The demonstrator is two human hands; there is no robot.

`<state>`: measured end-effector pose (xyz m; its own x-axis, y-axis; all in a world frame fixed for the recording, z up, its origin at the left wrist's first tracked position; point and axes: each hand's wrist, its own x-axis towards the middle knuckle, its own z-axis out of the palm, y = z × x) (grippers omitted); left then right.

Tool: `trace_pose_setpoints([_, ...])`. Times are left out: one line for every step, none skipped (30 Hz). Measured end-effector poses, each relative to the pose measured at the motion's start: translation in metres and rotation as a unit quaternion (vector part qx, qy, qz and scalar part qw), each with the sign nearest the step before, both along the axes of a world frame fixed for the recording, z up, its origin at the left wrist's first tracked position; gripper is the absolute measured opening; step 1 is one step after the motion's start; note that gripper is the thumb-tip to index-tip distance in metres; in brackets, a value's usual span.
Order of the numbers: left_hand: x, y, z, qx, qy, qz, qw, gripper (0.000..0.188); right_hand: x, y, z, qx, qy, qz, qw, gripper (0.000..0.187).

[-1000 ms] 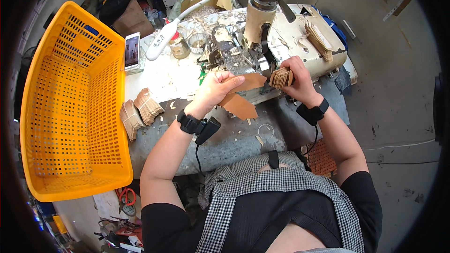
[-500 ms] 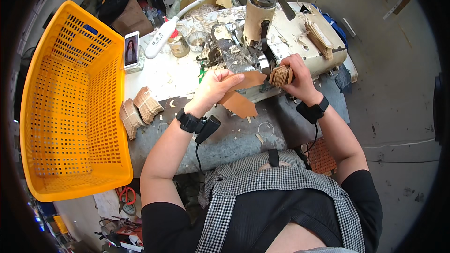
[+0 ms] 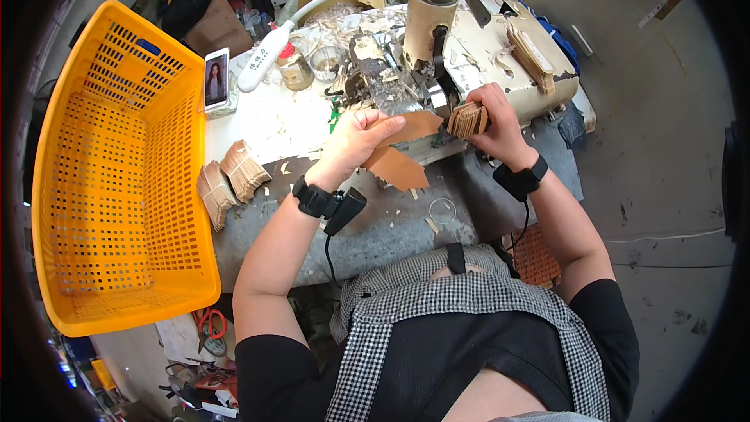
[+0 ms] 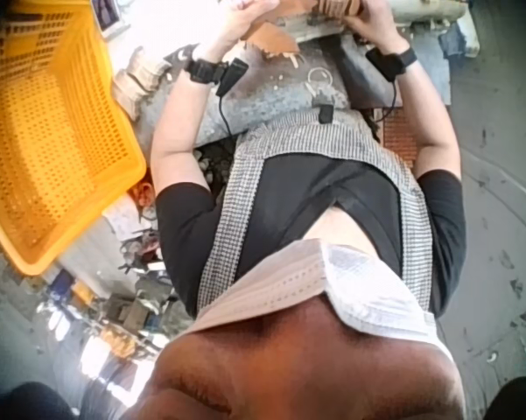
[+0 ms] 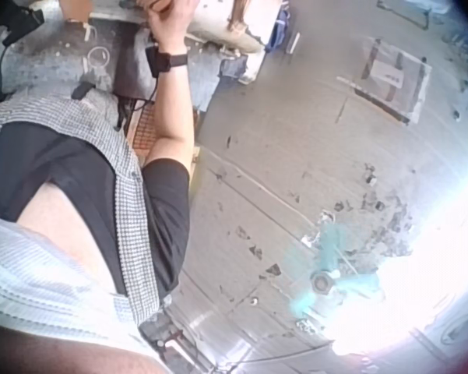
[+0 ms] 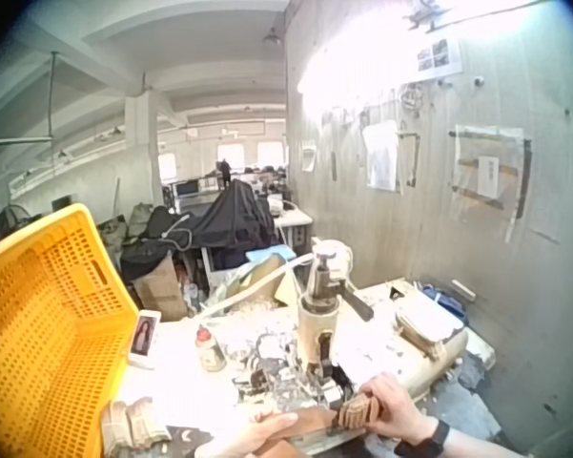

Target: Skiving the edges of leather pieces using an industrial skiving machine.

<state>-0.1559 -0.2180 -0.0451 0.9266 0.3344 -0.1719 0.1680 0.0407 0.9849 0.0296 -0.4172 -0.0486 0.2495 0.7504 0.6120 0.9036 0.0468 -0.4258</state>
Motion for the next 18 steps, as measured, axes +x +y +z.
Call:
trace_pose_setpoints([0.0003, -0.0007, -0.0002, -0.003, 0.000, 0.003, 1.000, 0.029, 0.0000, -0.0001, 0.0000, 0.001, 0.001, 0.000, 1.000, 0.044])
trace_pose_setpoints([0.0006, -0.0004, -0.0008, 0.002, -0.003, 0.001, 1.000, 0.029, 0.0005, -0.0005, -0.0001, -0.001, -0.003, -0.001, 1.000, 0.044])
trace_pose_setpoints([0.0004, 0.0004, -0.0013, 0.008, -0.006, -0.001, 1.000, 0.029, 0.0008, -0.0007, 0.0000, -0.002, -0.007, -0.001, 1.000, 0.044])
trace_pose_setpoints([0.0001, 0.0012, -0.0015, 0.013, -0.009, -0.002, 1.000, 0.029, 0.0010, -0.0008, 0.0001, -0.003, -0.011, -0.002, 1.000, 0.045])
trace_pose_setpoints([-0.0004, 0.0018, -0.0013, 0.011, -0.008, -0.005, 1.000, 0.029, 0.0008, -0.0006, 0.0003, -0.001, -0.012, -0.002, 1.000, 0.044])
trace_pose_setpoints([-0.0004, 0.0023, -0.0017, 0.008, -0.007, -0.009, 1.000, 0.029, 0.0007, -0.0005, 0.0001, -0.001, -0.012, -0.003, 1.000, 0.044])
trace_pose_setpoints([-0.0003, 0.0027, -0.0019, 0.006, -0.006, -0.012, 1.000, 0.029, 0.0006, -0.0005, -0.0002, 0.000, -0.012, -0.004, 1.000, 0.044])
trace_pose_setpoints([0.0000, 0.0030, -0.0026, 0.008, -0.006, -0.014, 1.000, 0.029, 0.0006, -0.0006, -0.0006, 0.002, -0.009, -0.004, 1.000, 0.044])
trace_pose_setpoints([0.0002, 0.0034, -0.0034, 0.010, -0.006, -0.015, 1.000, 0.029, 0.0005, -0.0005, -0.0008, 0.003, -0.005, -0.004, 1.000, 0.044])
trace_pose_setpoints([0.0003, 0.0035, -0.0042, 0.012, -0.006, -0.016, 1.000, 0.030, 0.0003, -0.0005, -0.0010, 0.005, -0.002, -0.004, 1.000, 0.044])
trace_pose_setpoints([0.0004, 0.0034, -0.0047, 0.012, -0.009, -0.015, 1.000, 0.030, 0.0001, -0.0007, -0.0009, 0.005, -0.001, -0.004, 1.000, 0.044])
trace_pose_setpoints([0.0005, 0.0035, -0.0058, 0.011, -0.010, -0.014, 1.000, 0.030, 0.0000, -0.0005, -0.0011, 0.005, -0.001, -0.004, 1.000, 0.044])
trace_pose_setpoints([0.0005, 0.0035, -0.0066, 0.010, -0.012, -0.013, 1.000, 0.030, 0.0000, -0.0004, -0.0014, 0.005, 0.000, -0.004, 1.000, 0.044])
trace_pose_setpoints([0.0003, 0.0034, -0.0062, 0.014, -0.008, -0.011, 1.000, 0.030, 0.0000, -0.0002, -0.0017, 0.004, 0.001, -0.004, 1.000, 0.044])
trace_pose_setpoints([0.0000, 0.0030, -0.0045, 0.018, -0.005, -0.010, 1.000, 0.030, 0.0001, -0.0003, -0.0017, 0.005, 0.001, -0.004, 1.000, 0.044])
trace_pose_setpoints([-0.0002, 0.0026, -0.0033, 0.022, -0.001, -0.009, 1.000, 0.030, 0.0001, -0.0005, -0.0017, 0.004, 0.001, -0.005, 1.000, 0.044])
trace_pose_setpoints([-0.0002, 0.0018, -0.0029, 0.018, -0.001, -0.006, 1.000, 0.030, -0.0001, -0.0008, -0.0016, 0.004, 0.002, -0.005, 1.000, 0.044])
trace_pose_setpoints([-0.0003, 0.0005, -0.0024, 0.015, -0.001, -0.002, 1.000, 0.030, -0.0003, -0.0009, -0.0012, 0.004, 0.003, -0.006, 1.000, 0.044])
